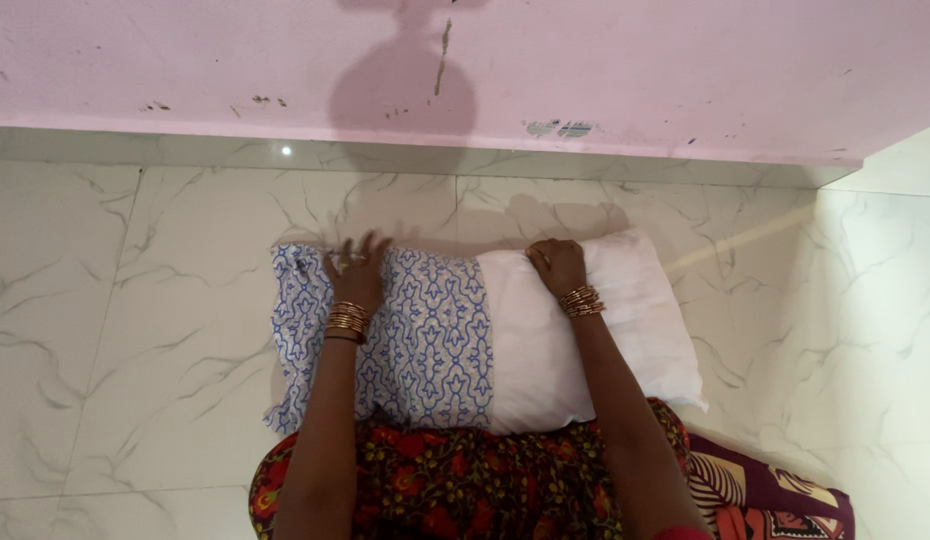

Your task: The person sits on the floor and folds a blue and white patterned pillowcase over a white pillow. They smooth the fabric, fold the edges, and adjust the pillowcase to fit neatly.

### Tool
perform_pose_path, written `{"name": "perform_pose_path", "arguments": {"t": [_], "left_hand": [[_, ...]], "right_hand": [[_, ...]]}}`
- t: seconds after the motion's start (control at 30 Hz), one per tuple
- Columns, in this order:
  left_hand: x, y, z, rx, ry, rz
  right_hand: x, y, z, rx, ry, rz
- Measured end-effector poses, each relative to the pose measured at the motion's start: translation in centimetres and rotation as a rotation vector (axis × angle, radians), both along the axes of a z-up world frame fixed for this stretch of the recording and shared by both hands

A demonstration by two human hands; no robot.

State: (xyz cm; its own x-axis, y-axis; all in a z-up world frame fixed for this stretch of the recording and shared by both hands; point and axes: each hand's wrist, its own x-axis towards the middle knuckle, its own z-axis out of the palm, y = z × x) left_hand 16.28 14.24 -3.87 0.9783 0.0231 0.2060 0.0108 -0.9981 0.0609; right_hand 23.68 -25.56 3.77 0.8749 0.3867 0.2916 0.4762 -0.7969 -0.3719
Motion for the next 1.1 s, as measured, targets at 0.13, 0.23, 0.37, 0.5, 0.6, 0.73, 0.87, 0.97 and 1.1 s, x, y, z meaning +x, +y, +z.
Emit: {"name": "perform_pose_path", "arguments": {"t": [0.13,0.23,0.37,0.5,0.6,0.73,0.87,0.97,1.1], "left_hand": [[-0.7,-1.4,-0.6,-0.169,0.225,-0.006],[-0.4,-0.2,-0.2,-0.131,0.375,0.136],[-1.1,1.3,0.4,-0.072,0.287,0.287],[-1.2,2.4,0.6,0.045,0.011,0.372],[-1.5,2.3,0.4,-0.068,-0.031,0.383],[-1.3,2.5,0.3,-0.022,-0.036,0.405],[-1.3,2.8,-0.6,-0.084,-0.089,0.404],[-1.1,3.0,-1.3,-0.151,-0.074,0.395],[-0.9,2.0,-1.1,-0.05,0.036,0.366]], "right_hand": [[-0.9,2.6,1.1,0.131,-0.007,0.233],[-2.6,5.0,2.2,0.058,-0.087,0.32],[-2.4,5.7,2.3,0.051,0.142,0.185],[-1.4,4.8,1.2,0.092,0.136,0.104],[-0.6,4.1,0.6,0.122,0.138,0.053],[1.0,2.7,-0.1,0.177,0.051,0.03],[2.9,0.5,-1.3,0.291,0.084,-0.029],[4.0,-1.7,-2.0,0.318,0.037,-0.067],[4.3,-3.9,-1.1,0.142,0.145,-0.28]]}}
